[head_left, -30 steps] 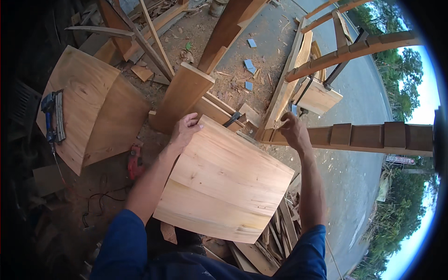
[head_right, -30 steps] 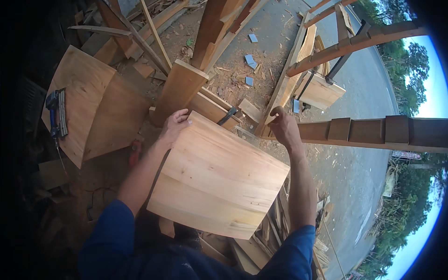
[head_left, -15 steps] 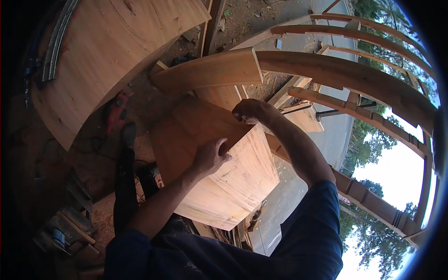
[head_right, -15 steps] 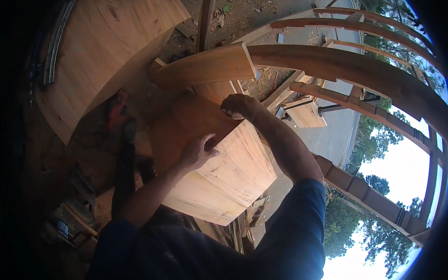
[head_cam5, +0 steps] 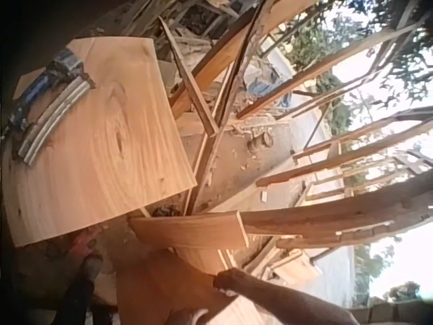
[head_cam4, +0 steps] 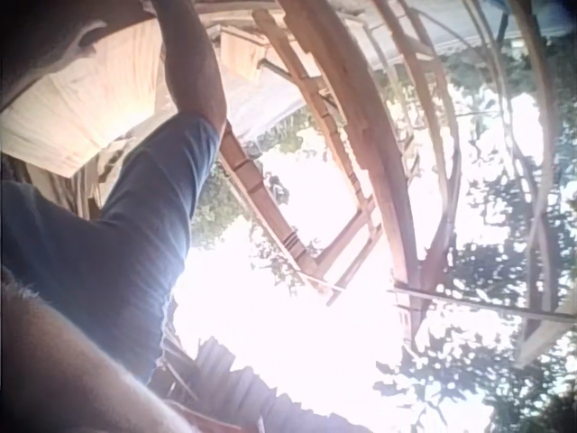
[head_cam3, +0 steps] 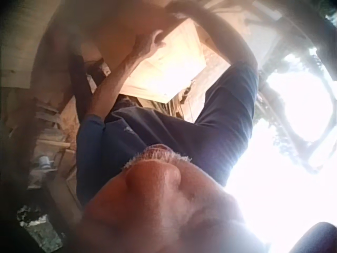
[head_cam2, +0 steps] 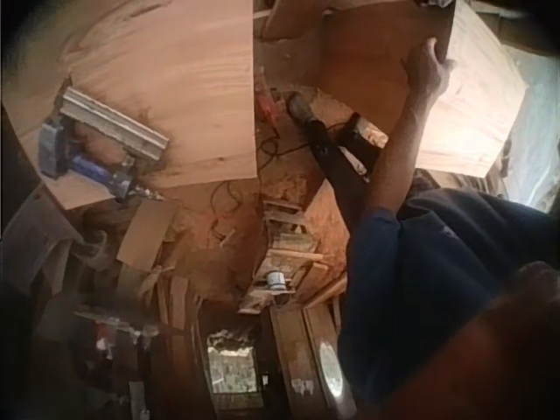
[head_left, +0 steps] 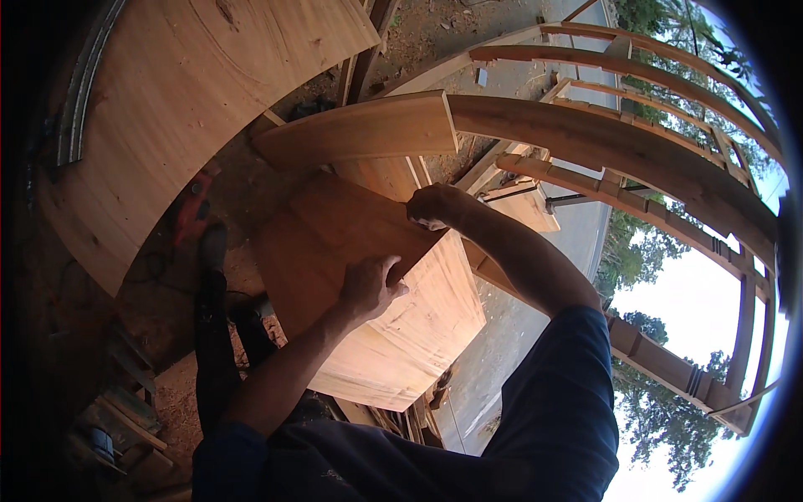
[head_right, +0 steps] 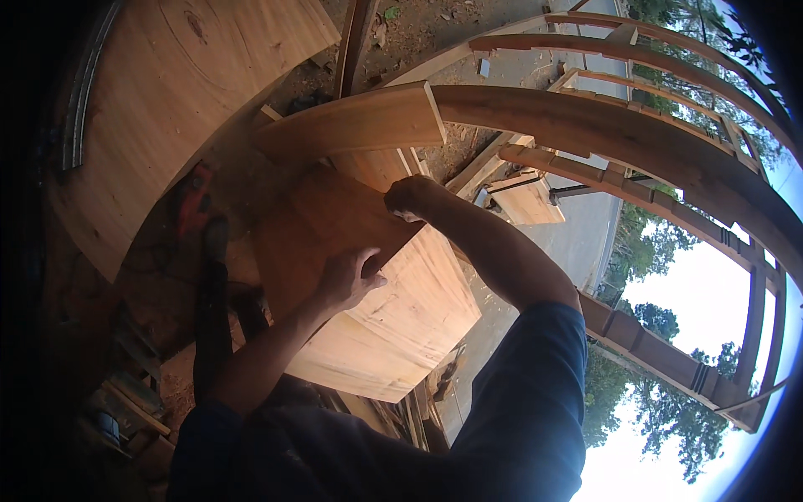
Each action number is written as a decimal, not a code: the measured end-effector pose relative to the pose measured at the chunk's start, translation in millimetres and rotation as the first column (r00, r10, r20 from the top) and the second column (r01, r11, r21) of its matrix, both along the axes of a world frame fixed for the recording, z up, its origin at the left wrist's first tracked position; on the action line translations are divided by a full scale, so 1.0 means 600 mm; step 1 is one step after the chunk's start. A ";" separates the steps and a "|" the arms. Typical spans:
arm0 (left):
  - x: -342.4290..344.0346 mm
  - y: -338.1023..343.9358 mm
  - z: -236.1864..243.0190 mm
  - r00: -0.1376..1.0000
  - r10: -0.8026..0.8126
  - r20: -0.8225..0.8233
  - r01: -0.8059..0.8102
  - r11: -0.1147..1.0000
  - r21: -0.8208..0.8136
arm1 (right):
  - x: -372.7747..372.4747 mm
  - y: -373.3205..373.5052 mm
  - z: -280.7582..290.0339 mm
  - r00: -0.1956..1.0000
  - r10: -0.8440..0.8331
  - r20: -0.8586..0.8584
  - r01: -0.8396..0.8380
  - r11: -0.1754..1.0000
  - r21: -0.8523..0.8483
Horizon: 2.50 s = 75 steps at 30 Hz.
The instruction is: The person assembles a wooden box by positioning a wood panel against a frame and securing it with a pneumatic nail gun, then moves to a second box to repeat the process.
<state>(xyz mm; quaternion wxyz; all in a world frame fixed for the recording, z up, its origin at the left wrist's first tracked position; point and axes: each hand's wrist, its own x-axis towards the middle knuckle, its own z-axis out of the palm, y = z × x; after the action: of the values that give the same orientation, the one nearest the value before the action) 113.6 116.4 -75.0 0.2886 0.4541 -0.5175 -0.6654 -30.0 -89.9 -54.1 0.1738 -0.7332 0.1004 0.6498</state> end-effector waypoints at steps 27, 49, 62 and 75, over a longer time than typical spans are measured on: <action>-0.048 -0.094 0.025 0.984 -0.103 0.145 0.113 0.992 -0.060 | -0.239 0.208 0.187 0.154 -0.491 0.858 0.957 -0.142 -0.253; -0.179 -0.253 0.091 0.717 -0.506 0.479 0.632 0.762 -0.141 | -0.691 0.717 0.082 -0.516 -0.219 0.828 0.673 -0.702 0.234; -0.195 -0.244 0.107 0.698 -0.494 0.519 0.599 0.800 -0.044 | -0.732 0.722 0.063 -0.700 -0.216 0.680 0.565 -0.750 0.343; -0.205 -0.258 0.112 0.652 -0.512 0.560 0.661 0.745 -0.088 | -0.378 0.435 0.044 0.157 -0.067 0.985 0.854 -0.491 -0.170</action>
<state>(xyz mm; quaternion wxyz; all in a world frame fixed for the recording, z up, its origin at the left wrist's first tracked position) -9.3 -38.5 -7.5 -0.0275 0.3696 -0.7833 -0.4990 -256.7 170.9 -27.4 -0.0006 -0.5474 0.8272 -0.1267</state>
